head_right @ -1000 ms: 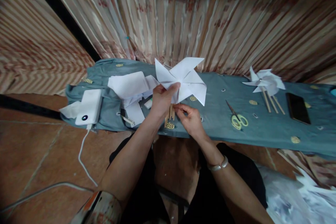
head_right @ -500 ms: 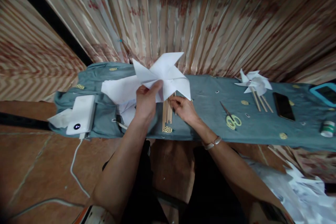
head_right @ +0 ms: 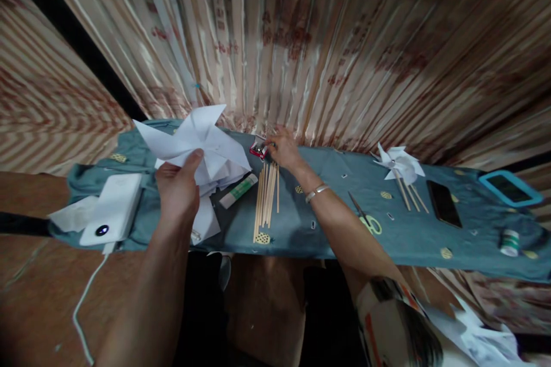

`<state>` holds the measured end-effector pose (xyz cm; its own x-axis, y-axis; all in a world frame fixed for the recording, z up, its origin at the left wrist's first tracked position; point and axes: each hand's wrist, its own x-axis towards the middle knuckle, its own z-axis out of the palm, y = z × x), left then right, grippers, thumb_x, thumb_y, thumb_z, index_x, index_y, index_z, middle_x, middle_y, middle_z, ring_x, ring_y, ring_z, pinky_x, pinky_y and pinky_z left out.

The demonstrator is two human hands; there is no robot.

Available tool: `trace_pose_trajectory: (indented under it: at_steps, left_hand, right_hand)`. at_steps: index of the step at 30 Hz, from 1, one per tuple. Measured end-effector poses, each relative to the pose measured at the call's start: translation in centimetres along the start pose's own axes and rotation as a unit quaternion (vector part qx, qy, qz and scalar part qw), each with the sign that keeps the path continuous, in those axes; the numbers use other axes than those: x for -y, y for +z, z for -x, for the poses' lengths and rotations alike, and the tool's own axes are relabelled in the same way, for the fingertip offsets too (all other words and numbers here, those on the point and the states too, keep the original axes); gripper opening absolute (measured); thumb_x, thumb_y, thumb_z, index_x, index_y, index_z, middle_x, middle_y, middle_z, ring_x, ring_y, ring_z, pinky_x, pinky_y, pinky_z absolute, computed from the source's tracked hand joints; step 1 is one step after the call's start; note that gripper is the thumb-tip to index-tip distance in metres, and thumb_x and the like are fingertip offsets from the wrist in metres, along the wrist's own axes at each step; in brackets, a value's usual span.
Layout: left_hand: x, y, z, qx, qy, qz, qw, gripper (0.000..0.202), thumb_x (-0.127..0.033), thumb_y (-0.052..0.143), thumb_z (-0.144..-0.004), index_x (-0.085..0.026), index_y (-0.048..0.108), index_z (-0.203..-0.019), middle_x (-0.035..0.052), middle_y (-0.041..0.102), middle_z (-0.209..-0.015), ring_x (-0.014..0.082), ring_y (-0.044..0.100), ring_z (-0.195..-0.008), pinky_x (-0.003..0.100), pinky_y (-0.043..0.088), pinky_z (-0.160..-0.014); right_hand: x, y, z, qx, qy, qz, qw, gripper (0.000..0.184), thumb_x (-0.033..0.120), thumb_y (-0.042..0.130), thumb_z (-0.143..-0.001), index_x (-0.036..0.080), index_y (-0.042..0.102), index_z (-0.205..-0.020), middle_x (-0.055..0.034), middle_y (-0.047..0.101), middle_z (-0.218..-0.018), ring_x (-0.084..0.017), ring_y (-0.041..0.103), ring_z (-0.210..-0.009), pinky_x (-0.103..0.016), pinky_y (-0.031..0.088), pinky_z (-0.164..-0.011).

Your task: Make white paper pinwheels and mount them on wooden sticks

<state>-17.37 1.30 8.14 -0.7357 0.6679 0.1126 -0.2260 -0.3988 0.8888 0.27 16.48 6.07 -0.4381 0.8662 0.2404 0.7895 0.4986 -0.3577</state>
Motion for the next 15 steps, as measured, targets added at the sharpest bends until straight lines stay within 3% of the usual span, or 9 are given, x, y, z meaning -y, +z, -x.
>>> trace_pose_trajectory:
  at_steps: [3,6,15]
  left_hand:
    - [0.2,-0.1,-0.4,-0.007,0.015,-0.016,1.0,0.017,-0.026,0.077,-0.062,-0.015,0.072,-0.075,0.0039,0.075,-0.077,0.0199,0.071,-0.08,0.033,0.056,-0.082]
    - [0.4,-0.1,-0.4,-0.004,0.015,-0.034,0.999,0.017,-0.027,0.077,-0.063,-0.015,0.072,-0.074,0.0044,0.075,-0.077,0.0204,0.071,-0.082,0.033,0.056,-0.083]
    - [0.7,1.1,0.3,0.022,0.007,-0.041,0.999,0.018,-0.03,0.077,-0.067,-0.016,0.072,-0.077,0.0031,0.075,-0.081,0.0203,0.071,-0.085,0.033,0.056,-0.084]
  right_hand:
    - [1.3,1.1,-1.8,0.06,-0.034,0.075,0.995,0.026,0.015,0.058,-0.082,0.016,0.076,-0.102,-0.0135,0.041,-0.153,-0.033,0.026,-0.146,-0.054,0.025,-0.116]
    - [2.0,2.4,-2.6,0.09,-0.033,0.141,0.985,0.024,0.019,0.057,-0.086,0.01,0.074,-0.1,-0.0186,0.036,-0.155,-0.036,0.023,-0.146,-0.057,0.026,-0.114]
    - [2.2,3.8,-4.5,0.091,-0.023,0.166,0.982,0.022,0.016,0.058,-0.086,0.009,0.072,-0.101,-0.0218,0.054,-0.139,-0.035,0.034,-0.141,-0.049,0.035,-0.109]
